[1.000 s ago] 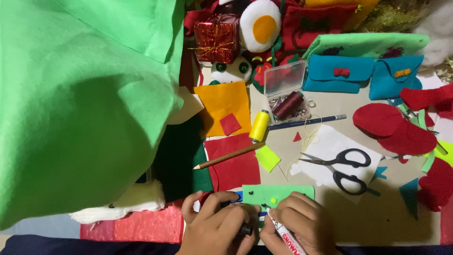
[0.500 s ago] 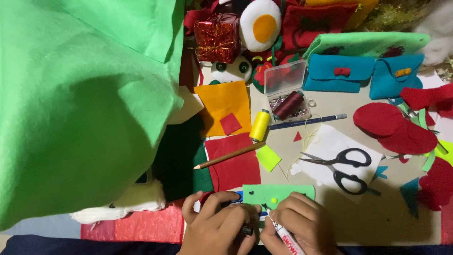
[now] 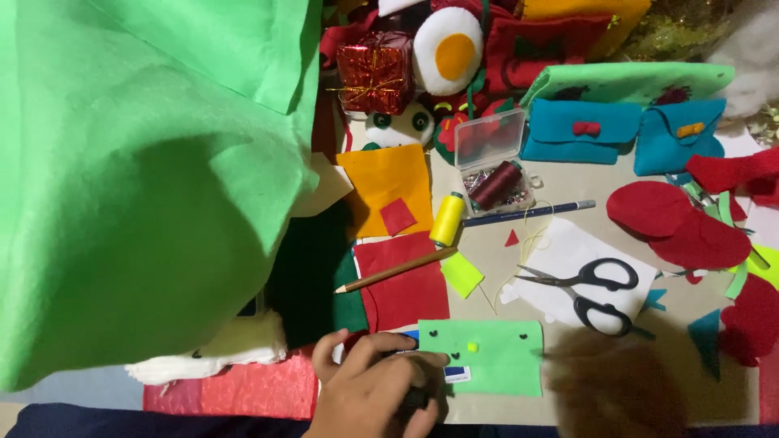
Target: The person trims a small green felt piece with scissors and marks it with a white marker as part of a pouch assembly task.
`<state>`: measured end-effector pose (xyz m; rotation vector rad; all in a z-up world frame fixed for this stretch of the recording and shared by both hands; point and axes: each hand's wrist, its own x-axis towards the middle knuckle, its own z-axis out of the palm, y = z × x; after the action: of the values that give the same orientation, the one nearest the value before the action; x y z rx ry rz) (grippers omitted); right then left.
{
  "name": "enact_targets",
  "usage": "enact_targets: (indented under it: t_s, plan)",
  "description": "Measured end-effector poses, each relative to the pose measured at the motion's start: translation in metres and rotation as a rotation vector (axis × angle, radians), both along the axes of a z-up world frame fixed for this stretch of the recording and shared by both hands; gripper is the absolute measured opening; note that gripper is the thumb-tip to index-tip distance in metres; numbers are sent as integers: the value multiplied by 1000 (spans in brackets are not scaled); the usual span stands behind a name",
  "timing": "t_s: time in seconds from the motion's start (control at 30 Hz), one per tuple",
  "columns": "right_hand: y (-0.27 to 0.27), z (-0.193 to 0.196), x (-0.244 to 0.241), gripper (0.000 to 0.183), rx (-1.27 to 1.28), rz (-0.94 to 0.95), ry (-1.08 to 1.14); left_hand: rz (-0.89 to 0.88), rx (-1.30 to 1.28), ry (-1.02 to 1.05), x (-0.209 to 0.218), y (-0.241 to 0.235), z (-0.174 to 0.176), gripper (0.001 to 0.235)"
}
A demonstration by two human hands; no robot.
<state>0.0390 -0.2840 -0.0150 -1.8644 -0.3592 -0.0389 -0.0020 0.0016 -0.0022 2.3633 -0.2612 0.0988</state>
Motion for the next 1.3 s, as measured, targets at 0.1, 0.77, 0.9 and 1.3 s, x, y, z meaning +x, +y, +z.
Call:
enact_targets:
  t_s: [0.1, 0.77, 0.9, 1.3]
  plan:
    - [-105, -42, 64, 40, 142, -256, 1718, 118, -67, -49, 5, 6, 9, 18]
    - [-14, -37, -7, 20, -516, 493, -579, -150, 234, 344, -25, 36, -15, 15]
    - [-42, -57, -36, 22, -619, 437, -409, -245, -181, 337, -9, -9, 1, 18]
    - [-86, -44, -20, 33, -737, 516, -590, -96, 52, -154, 14, -35, 17, 32]
